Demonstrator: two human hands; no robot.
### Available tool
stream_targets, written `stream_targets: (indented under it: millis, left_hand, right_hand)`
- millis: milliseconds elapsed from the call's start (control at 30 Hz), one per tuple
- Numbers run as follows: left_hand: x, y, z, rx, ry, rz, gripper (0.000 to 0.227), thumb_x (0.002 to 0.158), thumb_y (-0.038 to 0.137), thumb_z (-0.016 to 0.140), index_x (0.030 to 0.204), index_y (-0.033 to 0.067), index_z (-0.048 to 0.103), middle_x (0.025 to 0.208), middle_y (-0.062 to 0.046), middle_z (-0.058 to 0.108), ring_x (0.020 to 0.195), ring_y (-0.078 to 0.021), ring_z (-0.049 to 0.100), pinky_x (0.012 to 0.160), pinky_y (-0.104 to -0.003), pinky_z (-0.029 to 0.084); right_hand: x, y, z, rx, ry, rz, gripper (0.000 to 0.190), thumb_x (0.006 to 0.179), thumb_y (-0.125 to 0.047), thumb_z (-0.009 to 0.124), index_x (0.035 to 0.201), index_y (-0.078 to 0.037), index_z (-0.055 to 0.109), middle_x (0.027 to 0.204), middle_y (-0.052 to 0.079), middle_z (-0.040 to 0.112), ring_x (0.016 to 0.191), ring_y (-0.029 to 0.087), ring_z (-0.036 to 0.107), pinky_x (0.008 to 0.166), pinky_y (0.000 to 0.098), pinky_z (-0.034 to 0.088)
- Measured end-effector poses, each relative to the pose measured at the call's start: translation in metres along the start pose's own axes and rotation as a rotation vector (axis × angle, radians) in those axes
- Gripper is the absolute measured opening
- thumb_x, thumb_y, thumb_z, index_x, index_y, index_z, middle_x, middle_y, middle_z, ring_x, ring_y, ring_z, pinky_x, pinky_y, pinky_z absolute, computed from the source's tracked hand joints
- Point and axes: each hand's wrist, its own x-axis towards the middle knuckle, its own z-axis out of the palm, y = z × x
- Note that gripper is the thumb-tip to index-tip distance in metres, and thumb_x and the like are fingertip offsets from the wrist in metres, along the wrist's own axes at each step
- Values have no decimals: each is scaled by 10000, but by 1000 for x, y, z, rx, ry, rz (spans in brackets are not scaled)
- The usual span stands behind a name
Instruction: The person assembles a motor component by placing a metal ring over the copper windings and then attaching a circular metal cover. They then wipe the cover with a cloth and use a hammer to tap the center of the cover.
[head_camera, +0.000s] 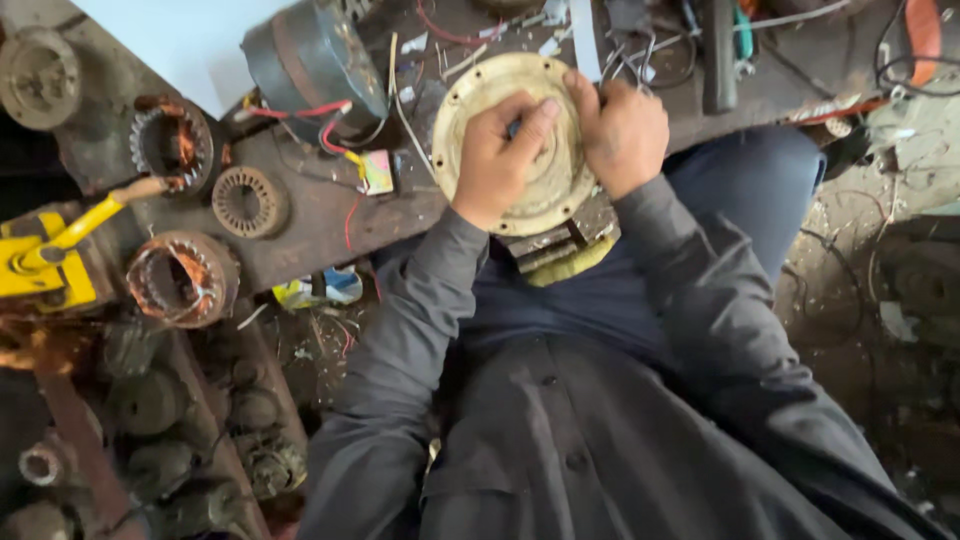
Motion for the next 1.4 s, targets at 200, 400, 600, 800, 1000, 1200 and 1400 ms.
stream_targets:
  millis: [200,400,600,800,1000,1200,1400]
  left_hand:
    - [-28,2,-49,673,111,251,585,911,301,800,1365,57,525,1234,-140,604,1175,-302,575,1041,-417,449]
    - [-40,-28,-44,825,197,132,413,1123,244,510,1504,86,510,1565,-168,496,1530,-418,354,1263,-496,329]
    - [-13,-39,-83,698,101,-20,339,1120,221,447,1337,34,628,1430,-206,580,1349,-403,540,1133,-428,441]
    - [-2,-40,-84,714,97,-15,311,1107,155,464,1349,35,617,1360,-213,583,1271,-390,584,1090,-412,461]
    - [-20,-51,-54,623,289,63,417,1050,160,491,1434,-1,486,1404,-215,518,1320,-379,531,1136,-400,421]
    - [7,-46,-61,376,369,-247,466,1058,413,531,1199,-26,597,1032,-153,713,862,-217,642,834,-357,534]
    - [14,-1,-64,479,555,-13,494,1093,393,485,976,-55,657,826,-148,713,759,-230,630,741,-380,499]
  right_hand:
    - [4,6,1,77,-58,41,629,1057,-550,642,732,-14,694,666,226,636,670,448,646,616,529,501]
    - [-1,15,-22,684,-333,150,375,1101,-335,651,1146,36,679,754,127,658,524,232,571,480,383,454]
    - [2,2,-35,1371,-517,258,481,1128,-122,567,1561,22,417,807,80,619,445,117,451,423,292,419]
    - [2,1,-28,1469,-471,252,506,1093,-112,520,1572,-8,392,806,45,583,468,91,440,456,284,452]
    - [-4,14,-1,960,-210,12,534,1129,-196,755,1553,-28,477,852,-40,481,752,37,414,677,220,370]
    - [-10,10,-1,737,-66,-133,638,1033,-83,808,1543,-70,426,807,-10,512,698,64,404,667,249,362]
    - [-19,6,-16,661,-17,-424,598,1002,-112,787,1459,-33,409,1001,97,678,687,121,493,627,270,402]
